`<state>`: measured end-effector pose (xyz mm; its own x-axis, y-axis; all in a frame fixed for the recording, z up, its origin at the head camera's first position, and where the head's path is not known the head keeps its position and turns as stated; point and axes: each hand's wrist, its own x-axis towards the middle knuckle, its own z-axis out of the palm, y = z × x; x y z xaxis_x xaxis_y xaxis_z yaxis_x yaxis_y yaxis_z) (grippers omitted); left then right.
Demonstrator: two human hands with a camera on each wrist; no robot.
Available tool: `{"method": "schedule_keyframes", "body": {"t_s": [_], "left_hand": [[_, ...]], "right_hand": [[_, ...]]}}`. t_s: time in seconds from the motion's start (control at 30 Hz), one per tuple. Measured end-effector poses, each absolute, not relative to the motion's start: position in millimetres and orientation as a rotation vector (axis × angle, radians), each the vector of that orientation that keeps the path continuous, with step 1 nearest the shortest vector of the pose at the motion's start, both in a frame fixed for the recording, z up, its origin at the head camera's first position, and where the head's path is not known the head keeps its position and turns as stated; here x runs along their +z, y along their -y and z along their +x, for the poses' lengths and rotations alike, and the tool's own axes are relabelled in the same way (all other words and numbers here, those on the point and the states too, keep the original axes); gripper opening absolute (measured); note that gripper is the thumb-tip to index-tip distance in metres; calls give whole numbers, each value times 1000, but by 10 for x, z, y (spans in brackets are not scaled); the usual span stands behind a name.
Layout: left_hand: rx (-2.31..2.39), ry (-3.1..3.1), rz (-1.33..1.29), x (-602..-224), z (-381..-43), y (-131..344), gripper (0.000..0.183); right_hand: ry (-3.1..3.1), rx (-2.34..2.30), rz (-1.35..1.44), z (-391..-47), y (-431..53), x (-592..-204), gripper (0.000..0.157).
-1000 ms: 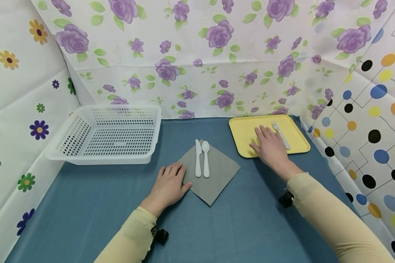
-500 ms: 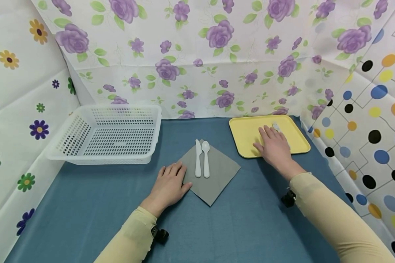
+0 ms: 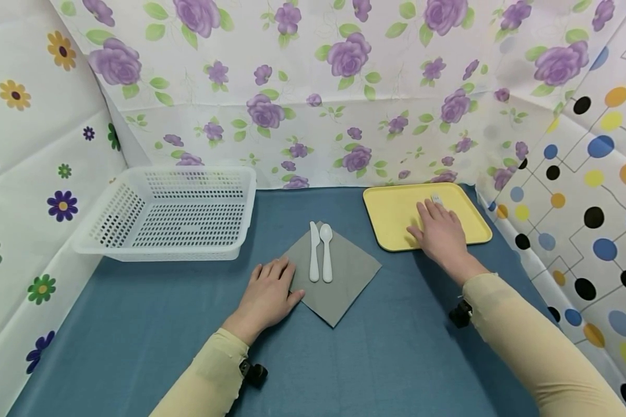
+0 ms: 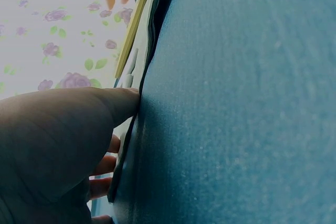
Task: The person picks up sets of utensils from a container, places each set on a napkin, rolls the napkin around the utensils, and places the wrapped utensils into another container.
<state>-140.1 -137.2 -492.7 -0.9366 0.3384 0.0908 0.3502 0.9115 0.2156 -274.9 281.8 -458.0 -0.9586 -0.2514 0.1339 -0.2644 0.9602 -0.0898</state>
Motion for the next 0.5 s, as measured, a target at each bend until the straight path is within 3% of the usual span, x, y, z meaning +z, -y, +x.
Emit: {"method": "schedule_keyframes", "body": {"t_s": [0.5], "left_hand": [[-334,3057,-529,-4872,-1383,1361,66]], "right_hand": [[3019,141,336,-2776,-2937,-4589,75]]}}
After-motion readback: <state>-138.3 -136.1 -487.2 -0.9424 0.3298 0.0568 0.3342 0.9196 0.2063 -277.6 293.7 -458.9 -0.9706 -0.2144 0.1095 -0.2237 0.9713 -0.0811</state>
